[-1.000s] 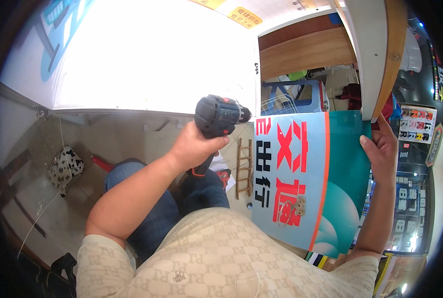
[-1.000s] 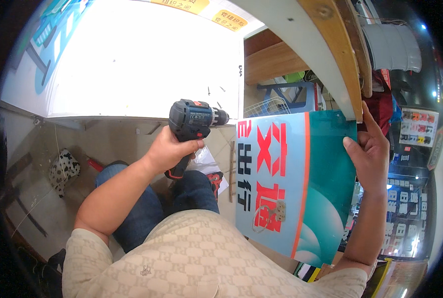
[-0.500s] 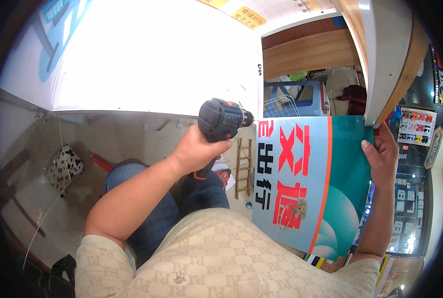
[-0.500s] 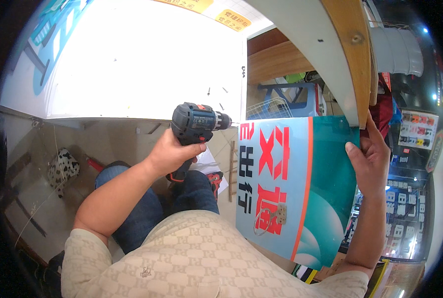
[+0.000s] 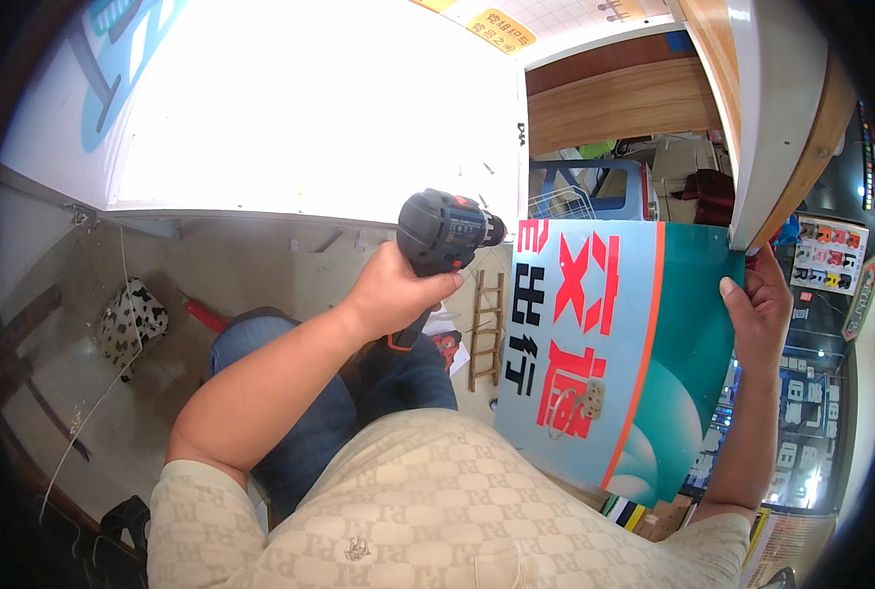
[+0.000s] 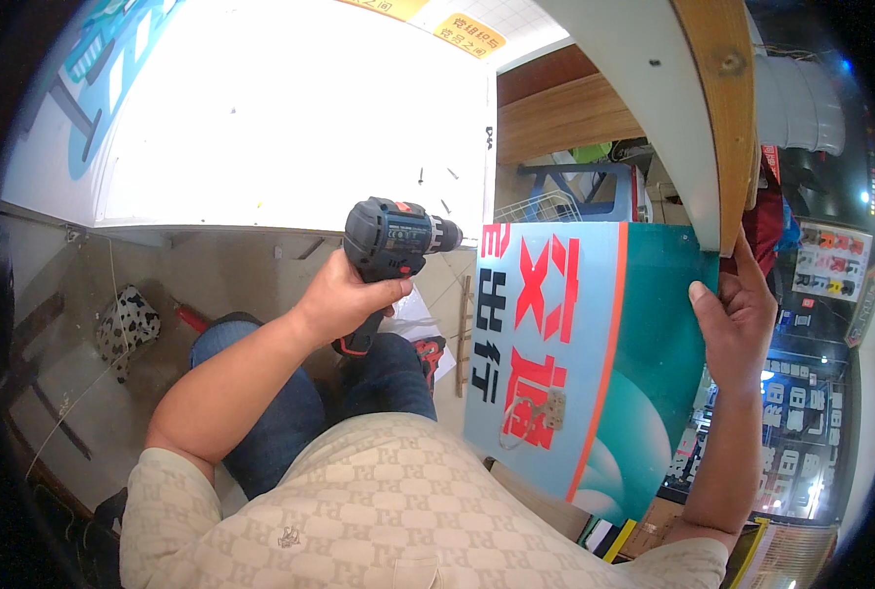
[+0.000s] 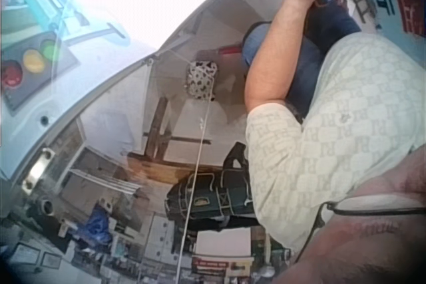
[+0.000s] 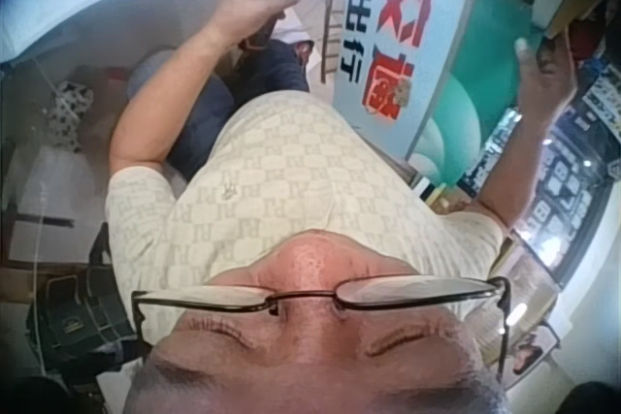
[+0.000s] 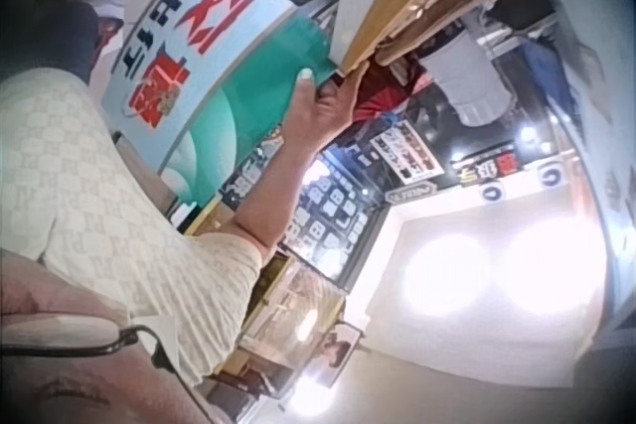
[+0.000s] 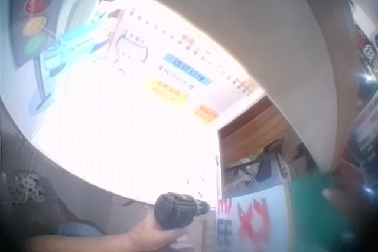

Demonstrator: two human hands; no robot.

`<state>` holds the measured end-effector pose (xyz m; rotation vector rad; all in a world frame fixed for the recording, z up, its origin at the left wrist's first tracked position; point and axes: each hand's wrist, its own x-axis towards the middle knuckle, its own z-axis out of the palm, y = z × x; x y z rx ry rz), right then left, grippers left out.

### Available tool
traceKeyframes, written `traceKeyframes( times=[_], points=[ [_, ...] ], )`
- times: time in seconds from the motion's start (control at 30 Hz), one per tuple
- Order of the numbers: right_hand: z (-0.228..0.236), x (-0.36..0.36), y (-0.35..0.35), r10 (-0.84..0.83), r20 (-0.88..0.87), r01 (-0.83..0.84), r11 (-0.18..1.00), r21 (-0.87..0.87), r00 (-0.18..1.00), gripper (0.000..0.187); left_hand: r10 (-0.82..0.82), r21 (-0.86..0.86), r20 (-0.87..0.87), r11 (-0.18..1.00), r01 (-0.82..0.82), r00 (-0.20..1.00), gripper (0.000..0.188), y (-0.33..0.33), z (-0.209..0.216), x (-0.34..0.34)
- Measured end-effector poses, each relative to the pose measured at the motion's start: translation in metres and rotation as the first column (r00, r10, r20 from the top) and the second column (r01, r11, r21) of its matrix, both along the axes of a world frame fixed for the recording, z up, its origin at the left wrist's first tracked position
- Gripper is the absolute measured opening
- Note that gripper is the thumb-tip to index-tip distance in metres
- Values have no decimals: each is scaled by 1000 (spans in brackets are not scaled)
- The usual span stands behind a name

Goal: The person retrieves a cordless drill from a tool bag and uses it to drive screws into a wooden frame. They then attach a printed sign panel to the frame, securing it with additional screws to complete the lightbox assembly.

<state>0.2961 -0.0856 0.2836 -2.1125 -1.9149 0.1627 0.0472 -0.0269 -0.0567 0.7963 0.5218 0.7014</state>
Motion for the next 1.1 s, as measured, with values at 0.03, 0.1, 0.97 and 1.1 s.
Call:
traceKeyframes(
  times=[0.03,0.1,0.97,1.1],
  points=[
    [1,1,0,-2,-13,2,1000,-3,1000,65,-22,8,-15,1000,22,1000,34,1,0,-1],
    [1,2,1,1,-34,-1,1000,3,999,64,-14,5,-10,1000,14,1000,34,2,0,-2],
    [2,-1,-3,-28,33,28,999,-15,999,64,16,-55,20,998,-15,1000,25,-3,4,11],
    [5,-1,-3,-27,61,30,999,-40,998,65,-11,-18,15,1000,11,1000,31,-3,1,15]
  ],
)
